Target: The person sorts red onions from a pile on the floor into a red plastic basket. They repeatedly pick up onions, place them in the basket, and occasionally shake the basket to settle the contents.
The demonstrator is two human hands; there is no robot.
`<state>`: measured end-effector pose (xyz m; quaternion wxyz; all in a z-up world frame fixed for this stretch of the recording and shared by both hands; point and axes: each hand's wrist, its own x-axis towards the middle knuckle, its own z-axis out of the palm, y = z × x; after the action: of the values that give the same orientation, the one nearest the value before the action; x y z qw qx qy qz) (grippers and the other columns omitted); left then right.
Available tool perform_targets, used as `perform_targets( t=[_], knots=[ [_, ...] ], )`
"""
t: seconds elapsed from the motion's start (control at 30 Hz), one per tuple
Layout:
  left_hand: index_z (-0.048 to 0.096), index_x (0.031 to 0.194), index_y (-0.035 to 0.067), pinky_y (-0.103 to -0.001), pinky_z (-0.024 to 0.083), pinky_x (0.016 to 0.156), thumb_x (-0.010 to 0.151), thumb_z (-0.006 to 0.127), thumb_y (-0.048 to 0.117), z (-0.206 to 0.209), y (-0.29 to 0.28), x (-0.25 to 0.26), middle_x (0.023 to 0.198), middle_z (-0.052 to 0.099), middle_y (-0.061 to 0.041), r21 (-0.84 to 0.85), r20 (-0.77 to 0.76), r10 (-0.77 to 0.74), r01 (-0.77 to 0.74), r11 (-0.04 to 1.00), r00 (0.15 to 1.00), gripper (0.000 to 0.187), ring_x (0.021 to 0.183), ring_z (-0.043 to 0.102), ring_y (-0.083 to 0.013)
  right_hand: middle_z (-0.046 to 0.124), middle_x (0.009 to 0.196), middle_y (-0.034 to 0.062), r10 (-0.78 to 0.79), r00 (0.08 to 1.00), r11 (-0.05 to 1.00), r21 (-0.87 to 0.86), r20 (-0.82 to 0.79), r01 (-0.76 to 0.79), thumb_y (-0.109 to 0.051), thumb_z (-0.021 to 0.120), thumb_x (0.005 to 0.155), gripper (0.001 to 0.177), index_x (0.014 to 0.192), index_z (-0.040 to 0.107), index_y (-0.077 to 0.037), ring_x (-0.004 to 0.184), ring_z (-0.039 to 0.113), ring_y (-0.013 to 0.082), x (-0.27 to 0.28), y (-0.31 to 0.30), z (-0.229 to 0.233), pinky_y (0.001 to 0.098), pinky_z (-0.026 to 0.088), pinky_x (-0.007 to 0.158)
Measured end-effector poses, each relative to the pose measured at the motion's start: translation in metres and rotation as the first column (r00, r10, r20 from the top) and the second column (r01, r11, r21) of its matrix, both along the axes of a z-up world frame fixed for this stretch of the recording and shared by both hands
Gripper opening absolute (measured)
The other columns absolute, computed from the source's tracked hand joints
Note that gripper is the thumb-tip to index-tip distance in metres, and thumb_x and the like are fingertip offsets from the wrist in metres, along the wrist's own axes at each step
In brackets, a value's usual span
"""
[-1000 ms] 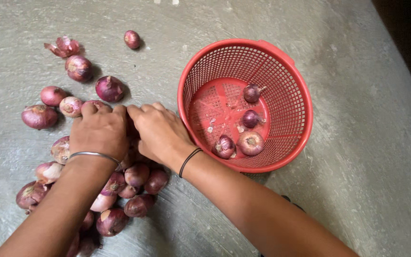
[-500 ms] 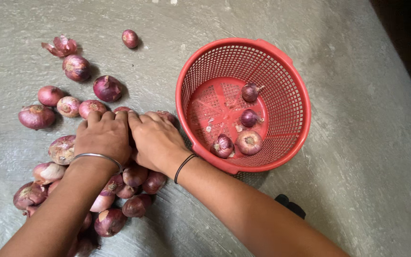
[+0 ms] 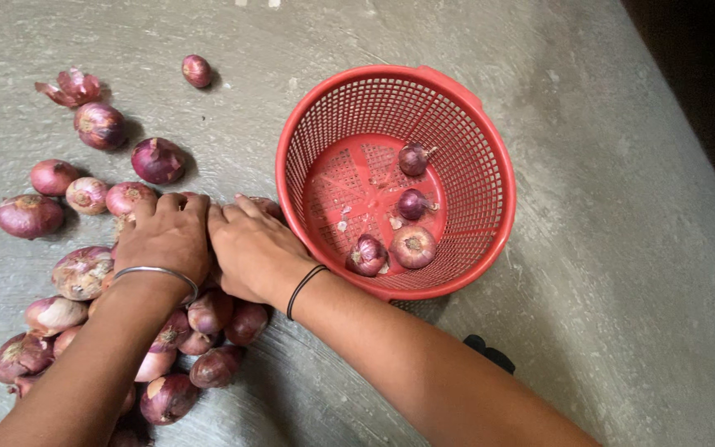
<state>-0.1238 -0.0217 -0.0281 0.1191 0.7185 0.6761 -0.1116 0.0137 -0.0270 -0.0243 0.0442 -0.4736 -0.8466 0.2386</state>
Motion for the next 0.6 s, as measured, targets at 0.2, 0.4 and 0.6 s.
perform_targets(
  t=[0.2,0.4,0.6],
  knots=[
    [0.065,0.135,0.012,-0.049,0.047,0.106,0.084,0.062,0.013,0.021,0.008,0.019,0.141,0.057,-0.019,0.419,0.175,-0.117,0.033,0.907,0.978,0.051,0.130,0.050,-0.0414,0.064,0.123,0.0203,-0.030,0.986,0.982,0.179,-0.163,0.060,-0.002,0.066,0.075,0.037,0.112,0.065,0.002,0.129,0.057,0.0371,0.026,-0.001,0.026,0.0427,0.045,0.115],
    [0.067,0.130,0.008,-0.048,0.046,0.110,0.085,0.061,0.009,0.043,0.018,0.078,0.140,0.058,-0.023,0.646,0.269,-0.343,0.096,0.757,0.900,0.046,0.133,0.048,-0.0436,0.063,0.121,0.0217,-0.210,0.948,0.952,0.173,-0.240,0.254,-0.013,0.074,0.074,0.041,0.112,0.064,0.001,0.120,0.057,0.0404,0.078,0.011,0.049,0.0469,0.049,0.105],
    [0.067,0.123,0.008,-0.044,0.040,0.113,0.093,0.056,0.018,0.037,0.016,0.140,0.130,0.062,-0.019,0.195,0.049,-0.340,0.325,0.925,0.939,0.034,0.130,0.049,-0.0388,0.057,0.130,0.0254,-0.276,0.957,0.953,-0.108,0.090,0.284,-0.032,0.076,0.078,0.058,0.125,0.060,-0.001,0.124,0.053,0.0434,0.127,0.004,0.029,0.0522,0.047,0.101]
  ],
)
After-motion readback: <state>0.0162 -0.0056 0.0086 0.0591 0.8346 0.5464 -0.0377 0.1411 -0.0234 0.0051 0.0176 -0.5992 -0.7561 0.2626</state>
